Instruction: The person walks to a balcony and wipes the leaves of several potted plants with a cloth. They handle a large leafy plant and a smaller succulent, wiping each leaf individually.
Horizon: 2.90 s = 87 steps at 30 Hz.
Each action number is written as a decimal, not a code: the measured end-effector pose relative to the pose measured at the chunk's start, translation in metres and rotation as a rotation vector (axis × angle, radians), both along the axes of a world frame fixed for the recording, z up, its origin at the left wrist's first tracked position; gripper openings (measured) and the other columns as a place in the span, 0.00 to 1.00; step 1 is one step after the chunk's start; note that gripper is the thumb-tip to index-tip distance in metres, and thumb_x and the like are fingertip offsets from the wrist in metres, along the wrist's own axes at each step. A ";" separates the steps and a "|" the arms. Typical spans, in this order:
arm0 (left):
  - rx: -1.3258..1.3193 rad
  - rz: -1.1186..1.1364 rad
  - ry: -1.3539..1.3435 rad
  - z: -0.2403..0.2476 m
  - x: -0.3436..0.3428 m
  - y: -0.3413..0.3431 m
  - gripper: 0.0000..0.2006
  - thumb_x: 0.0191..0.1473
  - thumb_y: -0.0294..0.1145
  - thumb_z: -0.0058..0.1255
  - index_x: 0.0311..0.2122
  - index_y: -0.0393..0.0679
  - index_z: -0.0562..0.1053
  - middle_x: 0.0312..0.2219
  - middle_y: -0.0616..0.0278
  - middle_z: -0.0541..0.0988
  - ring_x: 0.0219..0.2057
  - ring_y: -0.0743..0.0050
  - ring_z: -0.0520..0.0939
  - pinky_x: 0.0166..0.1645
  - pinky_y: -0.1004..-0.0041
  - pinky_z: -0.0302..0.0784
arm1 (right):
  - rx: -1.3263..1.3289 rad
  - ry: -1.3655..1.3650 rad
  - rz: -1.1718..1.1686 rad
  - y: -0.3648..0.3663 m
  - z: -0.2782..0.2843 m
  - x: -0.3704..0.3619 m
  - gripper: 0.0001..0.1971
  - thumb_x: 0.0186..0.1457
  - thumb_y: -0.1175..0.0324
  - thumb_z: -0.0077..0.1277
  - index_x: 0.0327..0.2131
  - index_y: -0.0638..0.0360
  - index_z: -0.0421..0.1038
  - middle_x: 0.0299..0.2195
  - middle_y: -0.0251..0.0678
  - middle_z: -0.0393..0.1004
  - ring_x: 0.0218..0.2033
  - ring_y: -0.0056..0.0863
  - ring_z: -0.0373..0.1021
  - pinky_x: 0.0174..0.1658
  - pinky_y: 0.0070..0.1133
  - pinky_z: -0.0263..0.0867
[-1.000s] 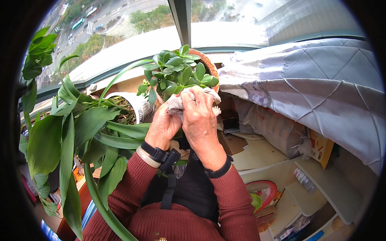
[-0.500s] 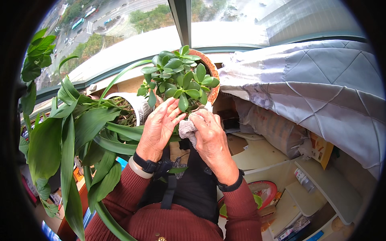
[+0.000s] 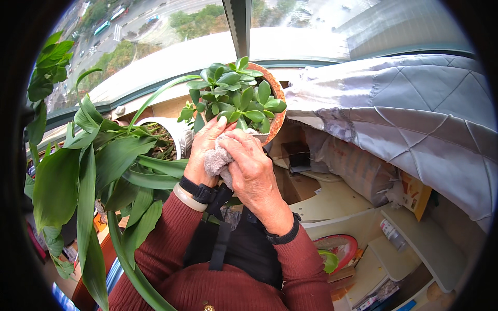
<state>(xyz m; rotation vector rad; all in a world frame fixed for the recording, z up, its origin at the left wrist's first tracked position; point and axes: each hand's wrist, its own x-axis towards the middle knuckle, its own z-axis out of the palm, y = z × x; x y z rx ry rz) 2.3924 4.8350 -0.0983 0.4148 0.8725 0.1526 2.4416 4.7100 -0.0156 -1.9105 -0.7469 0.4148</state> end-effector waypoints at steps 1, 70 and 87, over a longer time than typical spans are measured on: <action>-0.017 -0.015 -0.046 -0.002 -0.003 0.002 0.14 0.66 0.30 0.52 0.54 0.38 0.73 0.43 0.57 0.82 0.42 0.67 0.83 0.48 0.69 0.81 | 0.035 -0.021 0.065 0.003 -0.005 0.001 0.21 0.45 0.85 0.48 0.46 0.64 0.75 0.50 0.47 0.76 0.51 0.52 0.72 0.54 0.37 0.70; -0.203 -0.039 0.035 -0.011 -0.091 -0.029 0.18 0.67 0.25 0.48 0.59 0.33 0.68 0.52 0.52 0.77 0.50 0.65 0.82 0.55 0.67 0.81 | -0.195 0.151 -0.010 -0.032 -0.045 -0.092 0.28 0.44 0.86 0.51 0.53 0.63 0.73 0.58 0.52 0.67 0.56 0.55 0.64 0.60 0.40 0.64; 0.082 -0.099 0.195 0.017 -0.085 -0.021 0.32 0.60 0.23 0.57 0.68 0.37 0.61 0.58 0.56 0.74 0.54 0.66 0.78 0.55 0.66 0.76 | -0.144 0.219 -0.429 -0.063 -0.046 -0.029 0.21 0.49 0.86 0.46 0.47 0.61 0.74 0.49 0.41 0.73 0.51 0.36 0.72 0.56 0.27 0.68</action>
